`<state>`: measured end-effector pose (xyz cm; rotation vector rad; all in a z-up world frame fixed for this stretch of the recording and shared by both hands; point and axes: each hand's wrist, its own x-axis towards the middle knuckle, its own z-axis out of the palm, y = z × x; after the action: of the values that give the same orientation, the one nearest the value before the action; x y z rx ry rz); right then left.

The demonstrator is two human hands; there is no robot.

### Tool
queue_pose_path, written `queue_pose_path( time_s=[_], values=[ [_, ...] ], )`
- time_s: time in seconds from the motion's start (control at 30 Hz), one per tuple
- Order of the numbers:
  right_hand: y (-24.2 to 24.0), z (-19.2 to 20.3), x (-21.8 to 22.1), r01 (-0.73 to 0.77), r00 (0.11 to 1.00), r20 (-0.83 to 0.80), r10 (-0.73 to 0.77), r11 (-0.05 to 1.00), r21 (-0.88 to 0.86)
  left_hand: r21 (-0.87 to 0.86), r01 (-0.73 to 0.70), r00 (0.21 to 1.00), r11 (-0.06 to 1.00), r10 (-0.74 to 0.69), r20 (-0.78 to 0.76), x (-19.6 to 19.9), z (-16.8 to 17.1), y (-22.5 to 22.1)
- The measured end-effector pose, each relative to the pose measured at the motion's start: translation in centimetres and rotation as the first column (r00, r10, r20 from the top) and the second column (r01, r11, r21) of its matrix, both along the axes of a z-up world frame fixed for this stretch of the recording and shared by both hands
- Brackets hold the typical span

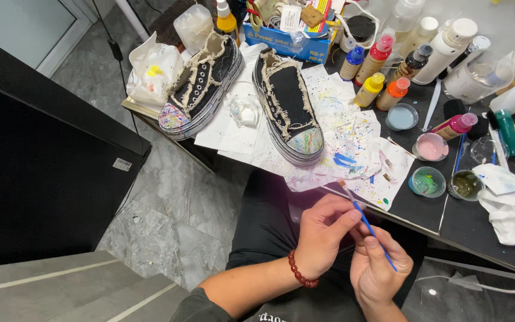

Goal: The person holds a pair of custom-designed sneakers and applies paint using a fine-tip brush, mixing colors in small containers and cleaning the brush on a cloth between applications.

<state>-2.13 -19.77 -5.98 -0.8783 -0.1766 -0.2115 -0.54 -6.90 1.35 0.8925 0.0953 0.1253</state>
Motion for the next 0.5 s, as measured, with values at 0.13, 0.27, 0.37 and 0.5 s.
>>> queue_pose_path(
  time_s=[0.13,0.27,0.37,0.5],
  values=[
    [0.4,0.5,-1.8,-0.105,0.992,0.06,0.115,0.984,-0.145,-0.06,0.018,0.991,0.998,-0.026,-0.133,-0.8,-0.8,1.0],
    [-0.1,2.1,-1.5,-0.213,0.965,0.036,0.26,0.856,-0.471,0.245,-0.023,0.999,0.969,0.033,-0.037,-1.3,-0.8,3.2],
    [0.4,2.4,-0.3,-0.241,0.97,-0.16,0.18,0.702,-0.67,0.409,-0.061,0.998,0.911,0.053,0.03,-1.5,-0.9,3.9],
    [1.5,3.3,0.7,-0.228,0.972,-0.146,0.185,0.585,-0.778,0.569,-0.178,0.984,0.803,0.129,0.126,-1.9,-0.6,4.0]
  ],
)
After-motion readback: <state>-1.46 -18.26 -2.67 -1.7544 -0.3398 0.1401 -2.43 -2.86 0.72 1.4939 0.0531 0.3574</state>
